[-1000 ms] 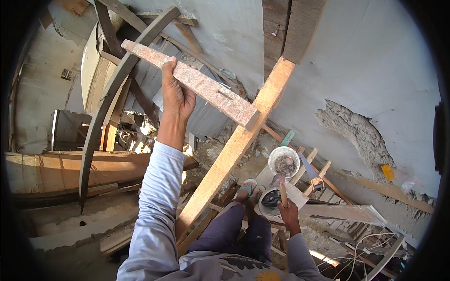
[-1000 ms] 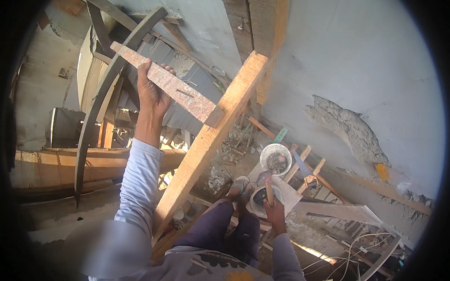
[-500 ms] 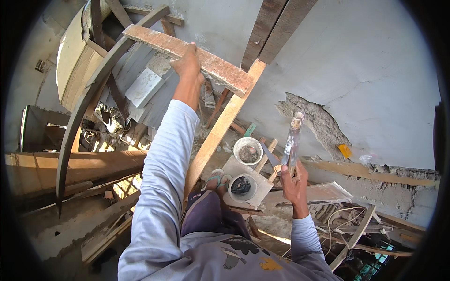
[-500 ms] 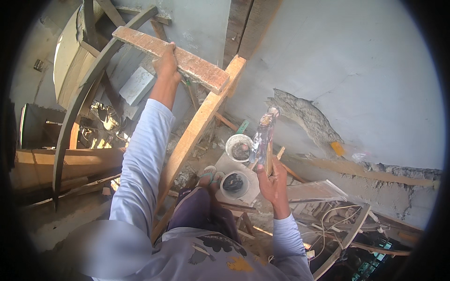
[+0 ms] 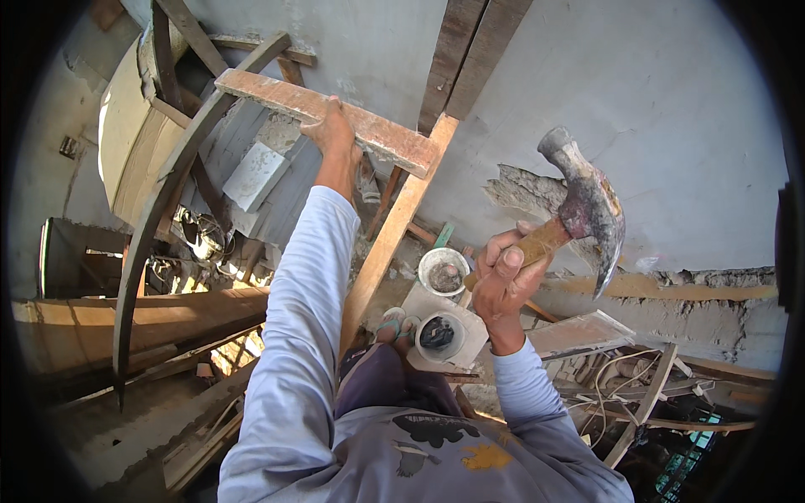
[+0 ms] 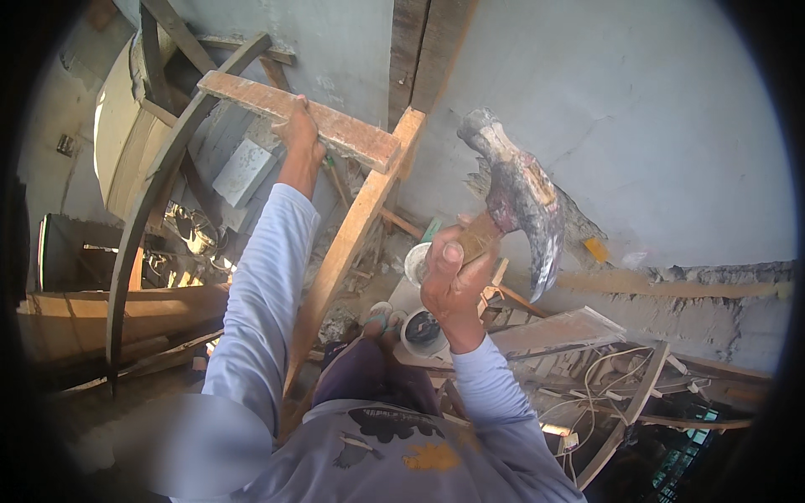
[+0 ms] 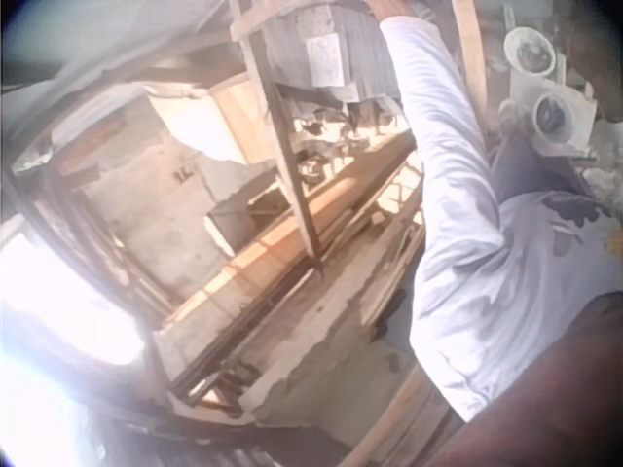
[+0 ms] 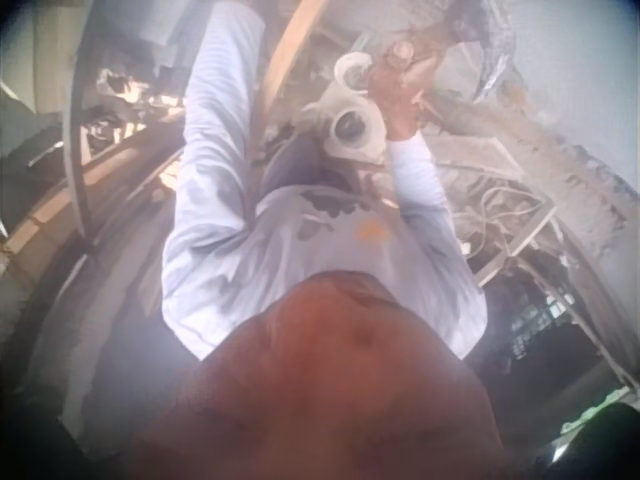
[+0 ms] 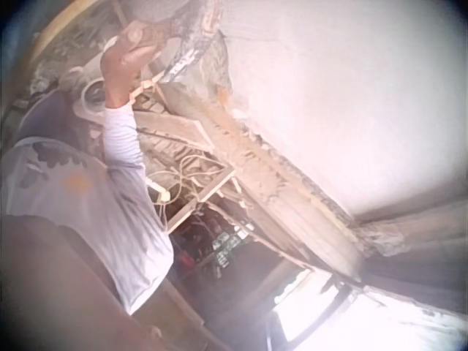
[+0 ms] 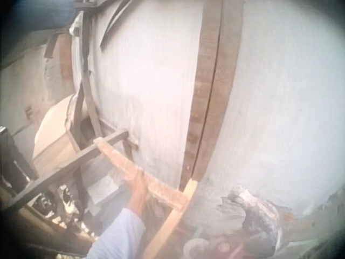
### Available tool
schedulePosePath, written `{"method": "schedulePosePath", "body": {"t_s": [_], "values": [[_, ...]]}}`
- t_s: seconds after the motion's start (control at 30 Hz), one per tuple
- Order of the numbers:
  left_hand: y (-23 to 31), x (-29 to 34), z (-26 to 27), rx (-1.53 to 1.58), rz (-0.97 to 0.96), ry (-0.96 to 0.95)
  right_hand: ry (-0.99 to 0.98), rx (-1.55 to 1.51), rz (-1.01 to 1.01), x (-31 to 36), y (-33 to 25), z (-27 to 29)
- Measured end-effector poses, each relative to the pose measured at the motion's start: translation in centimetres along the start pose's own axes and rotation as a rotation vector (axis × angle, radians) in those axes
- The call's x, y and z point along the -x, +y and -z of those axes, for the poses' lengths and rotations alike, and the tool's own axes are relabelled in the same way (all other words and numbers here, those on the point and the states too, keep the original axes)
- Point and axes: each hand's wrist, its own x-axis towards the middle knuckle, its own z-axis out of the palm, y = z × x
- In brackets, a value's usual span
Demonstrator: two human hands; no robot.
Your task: The person is assembling a wooden frame structure by hand. They position wooden planks, pick up nails from a bucket, and hammer them into place to join the pieces together.
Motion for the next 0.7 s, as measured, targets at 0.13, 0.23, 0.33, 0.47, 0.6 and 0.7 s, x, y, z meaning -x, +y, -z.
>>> {"method": "schedulePosePath", "body": {"t_s": [0.13,0.23,0.33,0.47,0.6,0.7], "values": [[0.1,0.3,1.1,0.011,0.030,0.025,-0.248,0.581,-0.146,-0.8,2.2,1.6],[0.7,0.9,0.5,0.027,-0.008,0.001,-0.219,0.532,-0.197,-2.9,-2.3,1.4],[1.4,2.3,-0.5,-0.003,-0.006,0.029,-0.026,0.324,-0.097,-3.9,-3.4,1.3],[0.8,1.2,-0.5,-0.024,-0.010,0.042,-0.329,0.601,-0.123,-5.0,-1.7,1.2],[2.6,3.8,-0.5,-0.027,-0.032,0.051,-0.355,0.736,-0.093,-7.0,-7.3,0.2],[2.4,3.4,0.0,-0.048,-0.022,0.063,-0.257,0.705,-0.006,-6.8,-8.8,-0.6]]}}
